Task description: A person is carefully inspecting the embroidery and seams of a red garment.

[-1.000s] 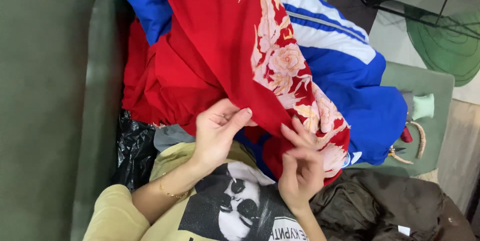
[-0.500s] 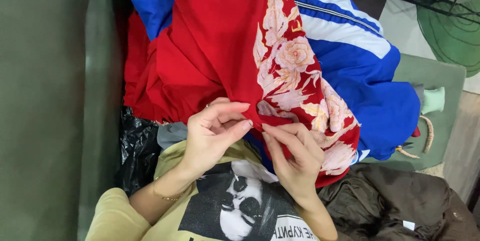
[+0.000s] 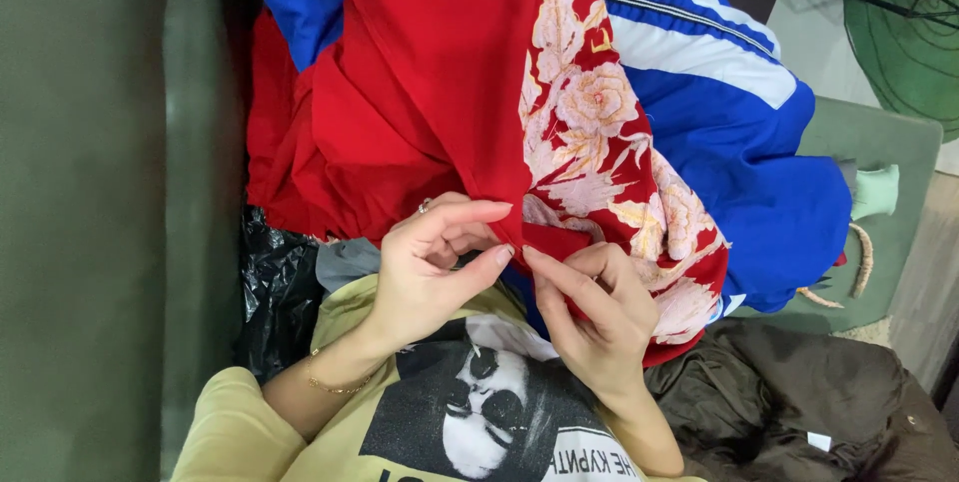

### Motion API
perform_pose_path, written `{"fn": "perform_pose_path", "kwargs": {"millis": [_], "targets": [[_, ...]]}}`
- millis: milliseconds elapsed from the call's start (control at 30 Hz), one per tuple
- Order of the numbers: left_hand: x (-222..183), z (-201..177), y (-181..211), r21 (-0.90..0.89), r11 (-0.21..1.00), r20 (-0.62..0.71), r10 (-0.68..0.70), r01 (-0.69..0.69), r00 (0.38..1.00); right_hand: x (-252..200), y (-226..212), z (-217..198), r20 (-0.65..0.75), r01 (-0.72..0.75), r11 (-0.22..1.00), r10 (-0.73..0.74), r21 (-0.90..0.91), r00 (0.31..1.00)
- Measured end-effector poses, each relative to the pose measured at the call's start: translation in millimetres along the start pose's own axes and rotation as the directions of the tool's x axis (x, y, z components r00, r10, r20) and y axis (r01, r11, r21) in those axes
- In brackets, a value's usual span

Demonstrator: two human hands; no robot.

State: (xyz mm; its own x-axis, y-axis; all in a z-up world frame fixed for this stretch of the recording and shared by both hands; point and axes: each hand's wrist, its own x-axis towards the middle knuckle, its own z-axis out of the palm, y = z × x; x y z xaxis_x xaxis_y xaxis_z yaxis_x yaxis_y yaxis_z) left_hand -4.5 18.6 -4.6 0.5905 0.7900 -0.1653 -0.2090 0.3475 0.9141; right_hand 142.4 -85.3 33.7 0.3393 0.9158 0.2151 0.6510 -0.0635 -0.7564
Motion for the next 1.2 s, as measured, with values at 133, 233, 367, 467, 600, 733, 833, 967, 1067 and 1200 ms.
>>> {"fn": "perform_pose_path", "kwargs": {"millis": [133, 233, 367, 467, 600, 733, 833, 967, 1067, 1200], "targets": [[-0.7, 0.8, 1.2, -0.025, 1.0, 0.009, 0.005, -0.005, 1.0, -0.3, -3.7, 1.8, -0.023, 0.003, 1.0, -0.003, 0.002, 1.0], [-1.7, 0.1, 1.6, -0.006, 1.0, 0.001, 0.0, 0.0, 1.0, -1.9, -2.7, 3.8, -0.041, 0.018, 1.0, -0.018, 0.001, 0.999], [-1.1, -0.2, 4.2, -0.029, 1.0, 0.015, 0.006, -0.006, 1.0, -1.0, -3.3, -0.5, -0.02, 0.016, 1.0, -0.016, 0.008, 1.0], [-1.2, -0.5, 3.5, -0.017, 1.0, 0.011, 0.01, -0.01, 1.0, -0.5, -3.2, -2.0, -0.004, 0.012, 1.0, -0.012, 0.019, 1.0], [-0.7, -0.5, 4.2, -0.011, 1.0, 0.022, 0.007, -0.007, 1.0, 0.2, -3.1, -3.4, 0.01, 0.022, 1.0, -0.022, 0.014, 1.0], [-0.4, -0.4, 4.9, -0.025, 1.0, 0.032, 0.014, -0.013, 0.999, 1.8, -3.7, -1.0, -0.016, 0.045, 0.999, -0.045, 0.03, 0.999], [-0.7, -0.7, 2.4, -0.04, 0.999, 0.019, 0.026, -0.025, 0.999, 1.8, -4.6, 3.0, -0.04, 0.042, 0.997, -0.039, 0.067, 0.998], [-0.5, -3.4, 3.4, -0.063, 0.998, 0.031, -0.007, 0.009, 0.999, 1.3, -1.4, 2.0, -0.032, 0.046, 0.996, -0.044, 0.08, 0.999], [0.2, -4.4, 5.5, -0.056, 0.996, 0.046, -0.06, 0.063, 0.997, 1.4, 2.5, -2.0, -0.012, 0.053, 0.993, -0.052, 0.103, 0.999], [3.6, -8.0, 2.3, -0.107, 0.992, 0.064, -0.054, 0.06, 0.997, 13.3, 5.2, -10.3, 0.073, 0.03, 0.977, -0.046, 0.21, 0.996]]}}
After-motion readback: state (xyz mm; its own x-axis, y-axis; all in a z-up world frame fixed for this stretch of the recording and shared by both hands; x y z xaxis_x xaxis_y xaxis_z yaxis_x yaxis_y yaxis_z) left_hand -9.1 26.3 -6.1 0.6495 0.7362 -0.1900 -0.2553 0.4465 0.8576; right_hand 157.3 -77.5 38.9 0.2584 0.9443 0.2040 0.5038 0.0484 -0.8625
